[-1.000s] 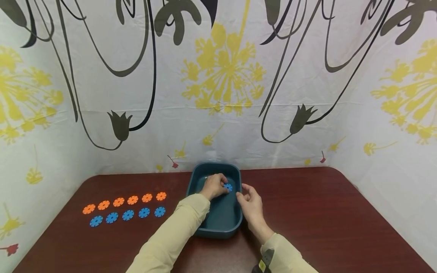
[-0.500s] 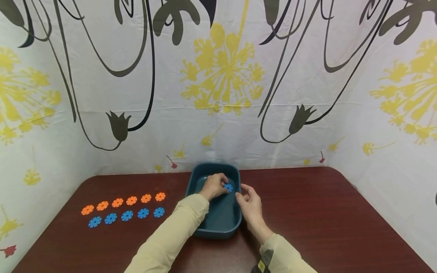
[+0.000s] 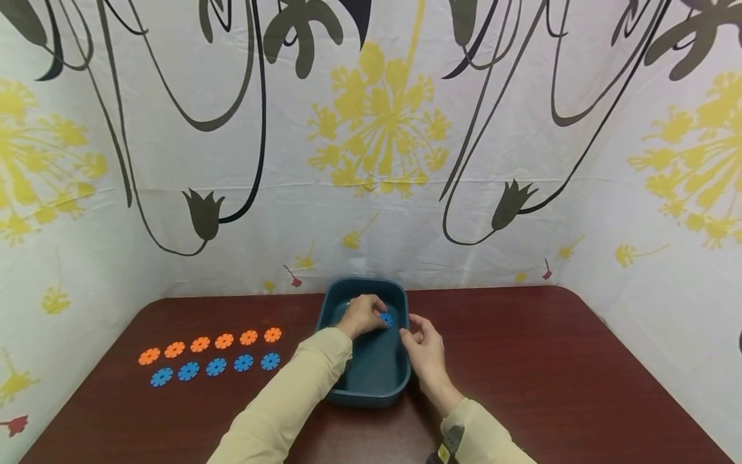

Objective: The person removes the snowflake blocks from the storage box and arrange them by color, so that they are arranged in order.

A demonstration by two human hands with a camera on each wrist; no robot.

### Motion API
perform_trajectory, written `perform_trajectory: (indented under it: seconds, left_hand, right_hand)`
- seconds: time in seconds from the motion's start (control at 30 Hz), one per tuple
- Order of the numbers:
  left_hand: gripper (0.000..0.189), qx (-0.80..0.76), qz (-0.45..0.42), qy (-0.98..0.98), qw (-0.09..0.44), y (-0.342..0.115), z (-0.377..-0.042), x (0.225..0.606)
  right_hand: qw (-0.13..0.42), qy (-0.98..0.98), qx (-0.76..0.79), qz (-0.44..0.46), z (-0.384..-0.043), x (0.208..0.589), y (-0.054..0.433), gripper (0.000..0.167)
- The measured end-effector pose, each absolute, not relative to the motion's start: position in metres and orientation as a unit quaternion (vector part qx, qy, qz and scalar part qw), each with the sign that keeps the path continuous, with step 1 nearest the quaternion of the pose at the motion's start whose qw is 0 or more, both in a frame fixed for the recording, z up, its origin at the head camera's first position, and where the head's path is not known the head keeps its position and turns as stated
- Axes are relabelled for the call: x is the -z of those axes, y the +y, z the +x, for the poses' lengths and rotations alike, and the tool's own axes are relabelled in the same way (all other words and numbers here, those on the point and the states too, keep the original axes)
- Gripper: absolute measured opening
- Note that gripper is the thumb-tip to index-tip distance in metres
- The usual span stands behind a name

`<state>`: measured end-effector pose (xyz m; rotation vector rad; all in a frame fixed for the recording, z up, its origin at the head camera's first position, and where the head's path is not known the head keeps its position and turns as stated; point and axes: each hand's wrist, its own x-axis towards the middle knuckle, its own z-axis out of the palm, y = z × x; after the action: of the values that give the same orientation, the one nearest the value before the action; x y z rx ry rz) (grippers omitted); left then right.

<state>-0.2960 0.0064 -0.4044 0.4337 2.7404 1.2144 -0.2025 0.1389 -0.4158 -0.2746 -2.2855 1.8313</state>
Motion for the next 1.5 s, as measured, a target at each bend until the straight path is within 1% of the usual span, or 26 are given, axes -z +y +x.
perform_trajectory:
  seconds: [0.2,0.27,0.5,0.77,1.0,1.3,1.5]
  left_hand:
    - [0.023,-0.419,0.126,0.897,0.064,0.001,-0.298,0.397]
    - [0.025,-0.438,0.108,0.889,0.077,0.000,-0.297,0.392]
    - [0.027,-0.503,0.090,0.855,0.090,-0.002,-0.294,0.377]
    - [0.025,-0.519,0.106,0.841,0.112,-0.007,-0.287,0.360]
    - [0.029,-0.552,0.114,0.816,0.130,-0.014,-0.280,0.350]
    - [0.031,-0.576,0.099,0.802,0.124,-0.030,-0.271,0.343]
    - [0.031,-0.601,0.072,0.787,0.119,-0.046,-0.266,0.347]
  right_hand:
    - [0.102,-0.773,-0.619,-0.096,-0.204,0.418,0.138,0.039]
    - [0.103,-0.773,-0.619,-0.098,-0.204,0.418,0.138,0.038]
    - [0.105,-0.774,-0.616,-0.103,-0.203,0.419,0.138,0.038]
    - [0.100,-0.772,-0.619,-0.103,-0.202,0.420,0.137,0.038]
    - [0.095,-0.776,-0.615,-0.098,-0.202,0.420,0.138,0.039]
    - [0.127,-0.778,-0.610,-0.082,-0.200,0.416,0.138,0.038]
    - [0.105,-0.780,-0.610,-0.091,-0.202,0.417,0.138,0.038]
